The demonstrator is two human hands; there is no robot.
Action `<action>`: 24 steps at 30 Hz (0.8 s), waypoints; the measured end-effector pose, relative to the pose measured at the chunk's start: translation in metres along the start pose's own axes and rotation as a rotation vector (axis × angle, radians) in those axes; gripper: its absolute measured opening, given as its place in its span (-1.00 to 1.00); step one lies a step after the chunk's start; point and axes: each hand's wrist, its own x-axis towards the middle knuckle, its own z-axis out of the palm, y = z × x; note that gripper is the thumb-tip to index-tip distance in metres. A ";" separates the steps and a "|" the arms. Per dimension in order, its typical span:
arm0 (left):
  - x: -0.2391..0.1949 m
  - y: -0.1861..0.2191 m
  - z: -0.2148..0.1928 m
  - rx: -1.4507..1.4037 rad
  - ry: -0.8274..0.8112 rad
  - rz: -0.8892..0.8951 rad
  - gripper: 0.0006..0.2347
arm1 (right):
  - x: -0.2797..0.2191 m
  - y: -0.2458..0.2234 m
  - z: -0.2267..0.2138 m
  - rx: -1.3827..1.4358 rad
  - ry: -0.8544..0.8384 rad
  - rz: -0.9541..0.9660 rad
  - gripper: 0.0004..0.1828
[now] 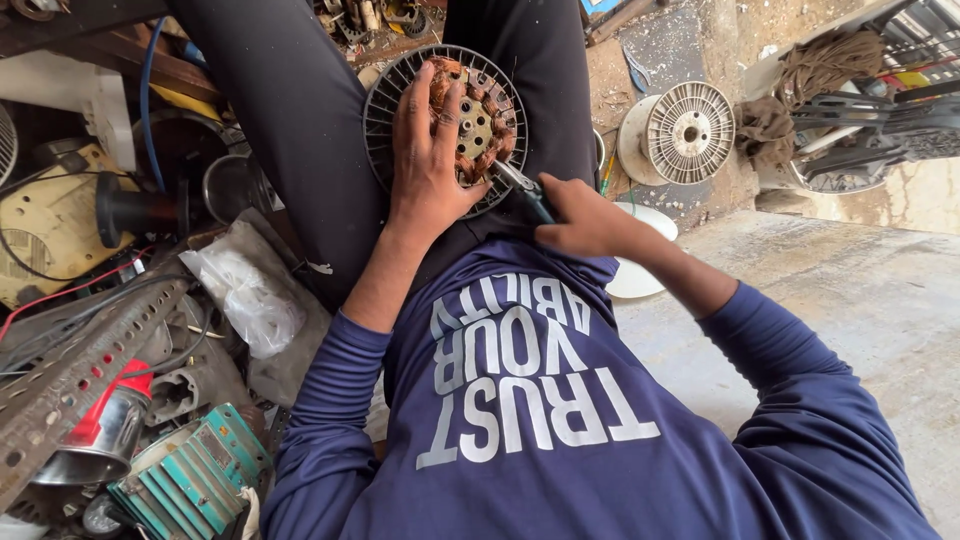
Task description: The person sits on the floor and uses pliers to remove copper wire coils from a fan motor stator. They repeatedly pull and cut the coils, placing the removed wire into a nearby metal container. The person also briefly uses a caliper to measure a part of the stator.
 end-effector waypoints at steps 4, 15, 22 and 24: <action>0.000 -0.001 0.001 0.012 0.002 0.017 0.08 | 0.004 0.027 -0.003 1.116 -0.536 0.063 -0.61; -0.002 0.002 -0.005 0.048 -0.058 0.001 0.19 | -0.003 0.130 -0.031 1.602 -0.612 -0.048 -0.61; 0.028 0.025 -0.054 0.308 -0.362 -0.035 0.19 | 0.007 0.267 -0.045 1.531 -0.358 0.279 -0.75; 0.038 0.026 -0.069 0.377 -0.457 -0.020 0.12 | 0.014 0.298 -0.024 1.585 -0.456 0.300 -0.84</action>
